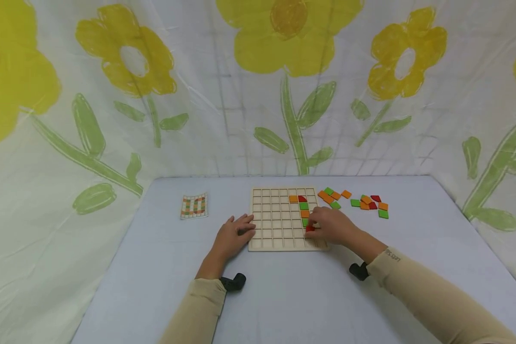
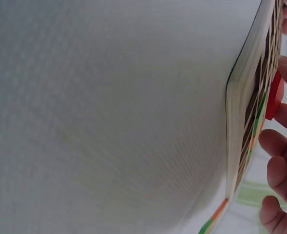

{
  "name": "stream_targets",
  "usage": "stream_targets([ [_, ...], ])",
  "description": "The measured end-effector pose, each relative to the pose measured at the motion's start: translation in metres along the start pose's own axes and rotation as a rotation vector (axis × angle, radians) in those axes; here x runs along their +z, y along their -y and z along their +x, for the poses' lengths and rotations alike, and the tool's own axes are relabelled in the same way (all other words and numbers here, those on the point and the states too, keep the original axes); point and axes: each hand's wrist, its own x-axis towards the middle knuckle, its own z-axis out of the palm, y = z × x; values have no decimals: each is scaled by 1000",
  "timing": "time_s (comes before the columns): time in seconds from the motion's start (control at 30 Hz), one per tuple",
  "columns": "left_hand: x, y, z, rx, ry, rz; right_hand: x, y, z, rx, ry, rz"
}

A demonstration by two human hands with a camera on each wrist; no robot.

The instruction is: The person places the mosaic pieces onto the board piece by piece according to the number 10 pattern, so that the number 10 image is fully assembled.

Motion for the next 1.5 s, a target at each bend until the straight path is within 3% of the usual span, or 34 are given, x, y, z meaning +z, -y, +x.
stream_targets([
  [0.43, 0, -1, -1, 1, -7, 6, 5, 4, 3, -13, 18, -68],
  [0.63, 0, 0, 0, -29, 1, 3, 5, 5, 2, -21, 15, -56],
  [1.03, 1, 1, -1, -5, -5, 8, 4, -2, 2, -68, -18, -4],
  [1.33, 2, 3, -1, 13, -12, 18, -13, -32, 6, 193, -27, 142],
  [1.5, 2, 3, 0, 24, -14, 19, -20, -54, 5, 303, -56, 153],
])
